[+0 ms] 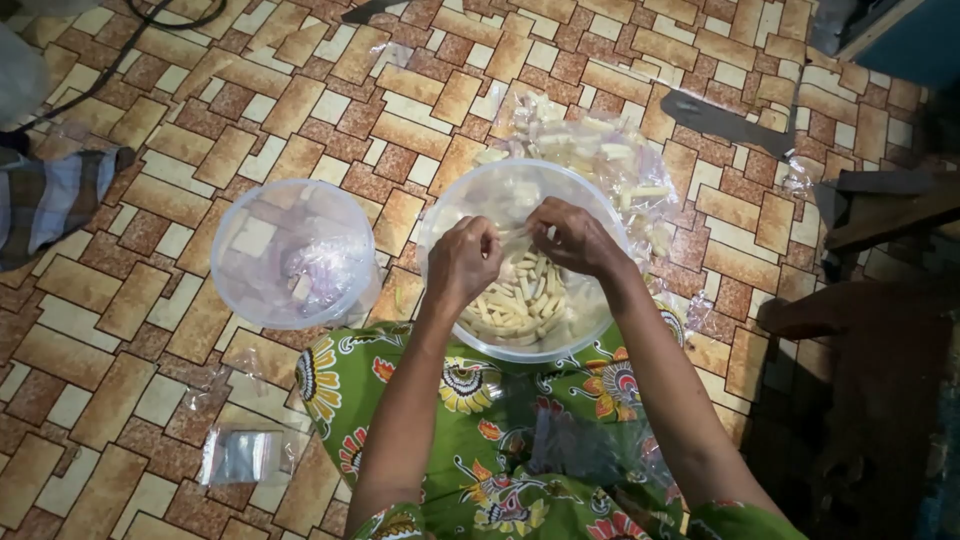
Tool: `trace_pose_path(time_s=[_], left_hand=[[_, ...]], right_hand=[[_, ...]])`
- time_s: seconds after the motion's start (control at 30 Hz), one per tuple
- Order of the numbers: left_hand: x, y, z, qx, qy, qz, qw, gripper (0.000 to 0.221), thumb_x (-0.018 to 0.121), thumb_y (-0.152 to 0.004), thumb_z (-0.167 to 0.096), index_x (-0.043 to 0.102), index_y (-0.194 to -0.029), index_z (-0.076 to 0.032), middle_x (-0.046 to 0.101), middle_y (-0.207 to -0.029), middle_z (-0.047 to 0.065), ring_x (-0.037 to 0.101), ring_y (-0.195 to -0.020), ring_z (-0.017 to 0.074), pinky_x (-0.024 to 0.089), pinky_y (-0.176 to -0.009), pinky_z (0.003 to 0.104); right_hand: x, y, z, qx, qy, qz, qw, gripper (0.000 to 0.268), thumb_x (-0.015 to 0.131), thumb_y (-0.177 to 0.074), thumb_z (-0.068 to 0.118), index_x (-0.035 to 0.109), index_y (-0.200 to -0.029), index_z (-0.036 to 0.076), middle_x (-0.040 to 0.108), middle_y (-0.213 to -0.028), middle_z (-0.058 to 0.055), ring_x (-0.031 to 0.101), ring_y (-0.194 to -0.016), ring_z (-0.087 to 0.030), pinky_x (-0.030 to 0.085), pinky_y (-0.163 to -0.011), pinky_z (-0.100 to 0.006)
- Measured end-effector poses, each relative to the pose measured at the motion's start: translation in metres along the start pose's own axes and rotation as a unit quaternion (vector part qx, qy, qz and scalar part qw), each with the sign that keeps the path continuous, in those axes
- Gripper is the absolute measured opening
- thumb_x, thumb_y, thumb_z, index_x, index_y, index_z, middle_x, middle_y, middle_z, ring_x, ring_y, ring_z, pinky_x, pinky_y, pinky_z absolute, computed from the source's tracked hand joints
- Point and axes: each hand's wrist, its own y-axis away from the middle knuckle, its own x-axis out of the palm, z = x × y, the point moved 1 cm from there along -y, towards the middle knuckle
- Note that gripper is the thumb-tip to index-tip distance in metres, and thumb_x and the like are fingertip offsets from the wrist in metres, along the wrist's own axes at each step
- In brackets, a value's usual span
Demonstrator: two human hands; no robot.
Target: Sorting and separating thin, elongated food pieces in a large plastic bowl on the floor.
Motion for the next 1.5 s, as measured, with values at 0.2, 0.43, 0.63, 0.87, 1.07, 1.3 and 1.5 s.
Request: trace_pose_path(time_s=[0.2, 0.43, 0.63, 0.87, 1.07, 1.3, 1.5], left_hand=[[0.014, -0.004, 0.01, 0.002, -0.004, 0.0, 1.0, 0.008, 0.053, -0.073, -0.023, 0.052, -0.072, -0.016, 0.053, -0.068, 0.005, 0.063, -0.071, 0.0298, 0.053, -0.063, 0.043], [0.012, -0.004, 0.009, 0.005, 0.007, 0.002, 1.0, 0.007, 0.052, -0.074, -0.023, 0.053, -0.073, -0.016, 0.053, -0.068, 0.006, 0.062, -0.071, 0.0308, 0.053, -0.062, 0.043], [0.0, 0.002, -0.005, 0.018, -0.008, 0.008, 1.0, 0.006, 0.051, -0.072, -0.02, 0.051, -0.072, -0.013, 0.052, -0.067, 0.007, 0.062, -0.07, 0.0318, 0.052, -0.061, 0.044], [-0.003, 0.001, -0.007, 0.019, -0.01, 0.002, 1.0, 0.007, 0.051, -0.073, -0.02, 0.052, -0.073, -0.014, 0.052, -0.067, 0.006, 0.061, -0.068, 0.0303, 0.052, -0.059, 0.042], [0.001, -0.003, -0.001, 0.03, -0.037, -0.027, 0.999, 0.005, 0.053, -0.072, -0.02, 0.052, -0.072, -0.015, 0.052, -0.067, 0.004, 0.062, -0.069, 0.0277, 0.053, -0.059, 0.04], [0.009, -0.008, 0.01, 0.045, -0.033, -0.064, 0.996, 0.009, 0.056, -0.072, -0.02, 0.05, -0.069, -0.014, 0.049, -0.063, 0.003, 0.061, -0.066, 0.0283, 0.052, -0.057, 0.042], [0.012, -0.009, 0.014, 0.043, -0.038, -0.067, 0.996, 0.008, 0.056, -0.072, -0.019, 0.051, -0.068, -0.014, 0.048, -0.062, 0.003, 0.061, -0.064, 0.0283, 0.053, -0.056, 0.042]], right_hand=[[0.002, 0.0, 0.001, -0.003, -0.02, 0.018, 1.0, 0.009, 0.062, -0.077, 0.008, 0.062, -0.087, 0.007, 0.056, -0.076, -0.011, 0.061, -0.072, -0.027, 0.052, -0.064, -0.036], [-0.001, 0.001, -0.002, 0.006, -0.021, 0.014, 1.0, 0.009, 0.063, -0.077, 0.009, 0.063, -0.086, 0.008, 0.057, -0.075, -0.009, 0.062, -0.07, -0.026, 0.052, -0.063, -0.034], [0.0, 0.002, 0.001, 0.012, -0.004, 0.029, 0.999, 0.009, 0.061, -0.078, 0.009, 0.062, -0.086, 0.007, 0.057, -0.075, -0.011, 0.061, -0.069, -0.028, 0.052, -0.063, -0.035], [-0.004, -0.003, 0.004, 0.025, 0.028, 0.036, 0.999, 0.007, 0.063, -0.078, 0.014, 0.06, -0.083, 0.01, 0.056, -0.075, -0.009, 0.061, -0.066, -0.028, 0.05, -0.06, -0.037], [-0.002, -0.003, -0.004, 0.028, 0.04, 0.042, 0.998, 0.01, 0.064, -0.076, 0.016, 0.059, -0.082, 0.01, 0.056, -0.075, -0.009, 0.061, -0.067, -0.028, 0.05, -0.06, -0.038], [0.005, -0.003, -0.024, 0.003, 0.027, 0.011, 1.0, 0.004, 0.064, -0.076, 0.016, 0.06, -0.077, 0.016, 0.055, -0.073, -0.005, 0.06, -0.068, -0.026, 0.049, -0.063, -0.037], [0.006, -0.006, -0.029, 0.02, 0.073, -0.013, 0.997, 0.006, 0.059, -0.081, 0.015, 0.059, -0.081, 0.008, 0.055, -0.074, -0.013, 0.059, -0.071, -0.033, 0.048, -0.066, -0.043]])
